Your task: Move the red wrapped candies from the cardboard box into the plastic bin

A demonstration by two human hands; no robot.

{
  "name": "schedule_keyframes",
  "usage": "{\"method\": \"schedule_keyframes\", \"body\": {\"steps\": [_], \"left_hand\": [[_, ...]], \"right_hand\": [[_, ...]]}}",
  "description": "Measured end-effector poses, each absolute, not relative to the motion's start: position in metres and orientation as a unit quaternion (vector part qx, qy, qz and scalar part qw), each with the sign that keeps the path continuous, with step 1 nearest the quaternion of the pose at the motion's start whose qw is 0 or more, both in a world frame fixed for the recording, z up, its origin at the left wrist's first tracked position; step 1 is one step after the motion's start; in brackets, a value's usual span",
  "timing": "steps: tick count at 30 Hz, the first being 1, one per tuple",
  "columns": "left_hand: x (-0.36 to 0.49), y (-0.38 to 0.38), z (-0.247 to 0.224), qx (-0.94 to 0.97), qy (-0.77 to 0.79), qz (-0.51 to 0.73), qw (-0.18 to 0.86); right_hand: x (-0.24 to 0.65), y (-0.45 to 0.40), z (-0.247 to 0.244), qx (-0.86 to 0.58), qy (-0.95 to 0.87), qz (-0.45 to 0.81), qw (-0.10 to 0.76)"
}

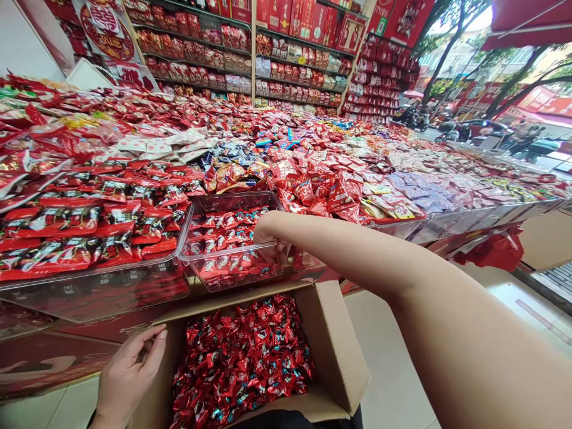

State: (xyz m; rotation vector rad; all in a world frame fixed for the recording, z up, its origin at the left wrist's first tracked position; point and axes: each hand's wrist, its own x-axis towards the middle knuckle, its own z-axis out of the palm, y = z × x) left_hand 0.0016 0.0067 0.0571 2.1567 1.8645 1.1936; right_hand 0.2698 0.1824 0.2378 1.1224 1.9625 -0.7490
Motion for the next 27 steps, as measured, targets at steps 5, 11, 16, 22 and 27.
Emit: {"method": "schedule_keyframes", "body": {"steps": [5, 11, 16, 22, 27], "left_hand": [[0.002, 0.006, 0.058, 0.696, 0.604, 0.387, 0.023], [0.002, 0.006, 0.058, 0.697, 0.602, 0.388, 0.021], [0.001, 0.008, 0.054, 0.693, 0.604, 0.393, 0.016], [0.002, 0.007, 0.056, 0.689, 0.610, 0.390, 0.020], [0.005, 0.007, 0.060, 0.690, 0.608, 0.392, 0.019]], "right_hand": [[0.269, 0.184, 0.233, 0.453, 0.696, -0.332, 0.448], [0.268, 0.181, 0.238, 0.469, 0.692, -0.331, 0.437], [0.267, 0.173, 0.247, 0.537, 0.673, -0.352, 0.368], [0.267, 0.173, 0.262, 0.460, 0.772, -0.252, 0.359], [0.255, 0.164, 0.268, 0.400, 0.872, -0.097, 0.265]]}}
